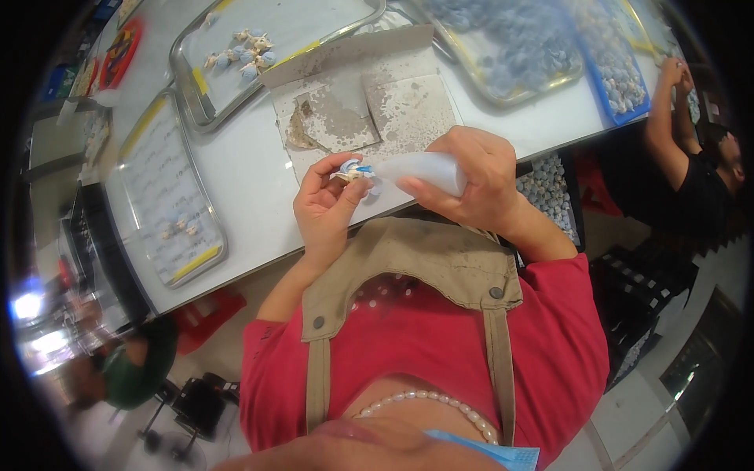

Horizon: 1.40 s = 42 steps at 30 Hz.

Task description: The person applies glue to small plastic parts using a glue dispenser, then assembles the parts by hand.

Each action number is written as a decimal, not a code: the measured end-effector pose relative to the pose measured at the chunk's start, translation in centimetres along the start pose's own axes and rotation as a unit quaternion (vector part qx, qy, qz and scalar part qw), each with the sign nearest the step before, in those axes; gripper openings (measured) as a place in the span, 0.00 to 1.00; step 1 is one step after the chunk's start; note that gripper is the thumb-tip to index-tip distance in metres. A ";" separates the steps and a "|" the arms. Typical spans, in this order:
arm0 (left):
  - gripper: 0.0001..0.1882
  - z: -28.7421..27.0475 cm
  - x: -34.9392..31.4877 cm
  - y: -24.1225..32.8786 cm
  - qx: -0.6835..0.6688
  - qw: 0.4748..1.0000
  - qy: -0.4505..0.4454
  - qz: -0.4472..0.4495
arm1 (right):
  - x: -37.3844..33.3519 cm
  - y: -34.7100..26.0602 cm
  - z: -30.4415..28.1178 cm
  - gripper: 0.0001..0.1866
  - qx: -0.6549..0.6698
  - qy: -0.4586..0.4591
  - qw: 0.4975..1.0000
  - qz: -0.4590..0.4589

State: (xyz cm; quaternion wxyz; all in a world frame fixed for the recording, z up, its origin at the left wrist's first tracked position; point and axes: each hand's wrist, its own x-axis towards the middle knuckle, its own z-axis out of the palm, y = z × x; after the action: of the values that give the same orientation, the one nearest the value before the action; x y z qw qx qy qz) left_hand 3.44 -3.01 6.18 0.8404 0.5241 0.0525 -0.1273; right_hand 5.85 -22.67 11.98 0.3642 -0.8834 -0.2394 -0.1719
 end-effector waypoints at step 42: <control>0.16 -0.5 0.3 -0.1 -0.057 0.997 0.017 -0.045 | -1.0 1.3 0.7 0.14 0.078 0.051 0.990 0.105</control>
State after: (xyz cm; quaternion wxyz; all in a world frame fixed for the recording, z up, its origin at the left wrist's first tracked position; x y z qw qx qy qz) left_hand 3.73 -2.68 5.77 0.8615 0.4742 0.0981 -0.1529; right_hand 5.85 -23.30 10.31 0.4599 -0.8626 -0.1397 -0.1580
